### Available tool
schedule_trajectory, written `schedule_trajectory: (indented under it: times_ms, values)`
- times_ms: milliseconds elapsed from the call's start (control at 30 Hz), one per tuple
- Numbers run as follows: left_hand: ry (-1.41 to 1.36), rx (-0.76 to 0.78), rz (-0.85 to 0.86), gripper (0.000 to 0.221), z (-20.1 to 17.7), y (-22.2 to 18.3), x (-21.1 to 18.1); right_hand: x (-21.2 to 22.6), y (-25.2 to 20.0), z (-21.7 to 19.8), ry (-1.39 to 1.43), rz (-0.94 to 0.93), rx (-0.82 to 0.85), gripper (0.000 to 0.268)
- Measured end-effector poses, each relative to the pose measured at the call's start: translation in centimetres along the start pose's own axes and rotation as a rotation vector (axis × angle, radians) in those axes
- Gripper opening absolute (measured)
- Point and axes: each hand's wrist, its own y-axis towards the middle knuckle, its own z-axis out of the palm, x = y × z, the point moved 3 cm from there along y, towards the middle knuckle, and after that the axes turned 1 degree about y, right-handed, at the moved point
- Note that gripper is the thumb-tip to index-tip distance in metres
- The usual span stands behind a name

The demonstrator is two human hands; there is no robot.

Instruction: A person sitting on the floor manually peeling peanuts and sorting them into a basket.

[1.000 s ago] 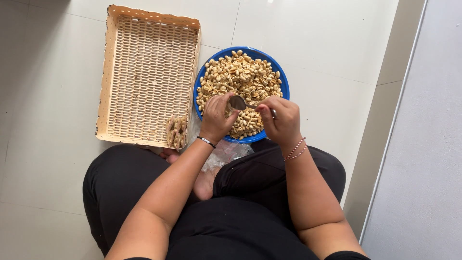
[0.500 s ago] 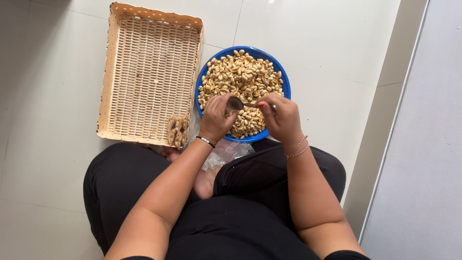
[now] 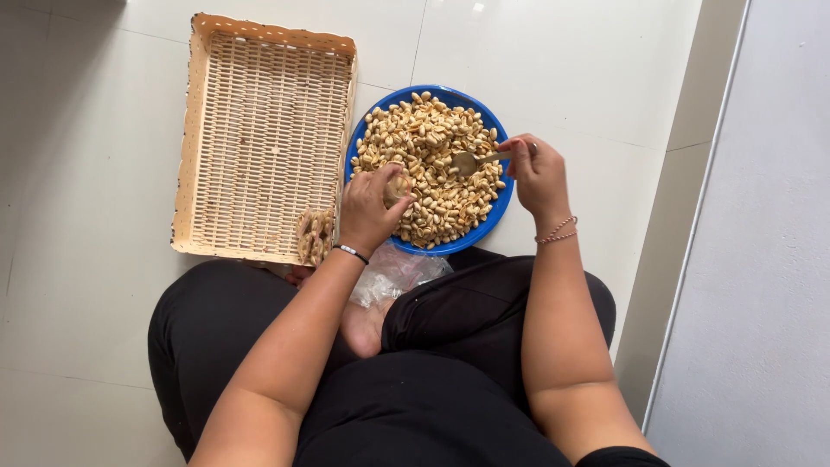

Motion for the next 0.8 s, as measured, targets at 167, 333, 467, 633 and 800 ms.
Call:
schedule_trajectory:
  times_ms: [167,333,467,633,800]
  values:
    - [-0.182,0.061,-0.063,0.056,0.0,-0.7,-0.4,-3.9,0.0,0.1,0.143,0.195,0.007,0.045]
    - [-0.258,0.002,-0.025,0.062,-0.1,-0.8,-0.5,-5.8,-0.2,0.8,0.252,0.323,0.048,0.045]
    - [-0.294,-0.033,-0.016,0.07,-0.7,-0.6,-0.8,-6.5,-0.1,1.3,0.29,0.382,0.08,0.049]
    - [-0.283,-0.047,0.004,0.069,-0.5,-0.5,-0.4,-7.5,0.0,0.8,0.384,0.475,0.041,0.05]
    - [-0.281,-0.049,0.014,0.066,-0.3,-0.3,-0.2,-7.9,0.1,1.8,0.429,0.496,0.056,0.049]
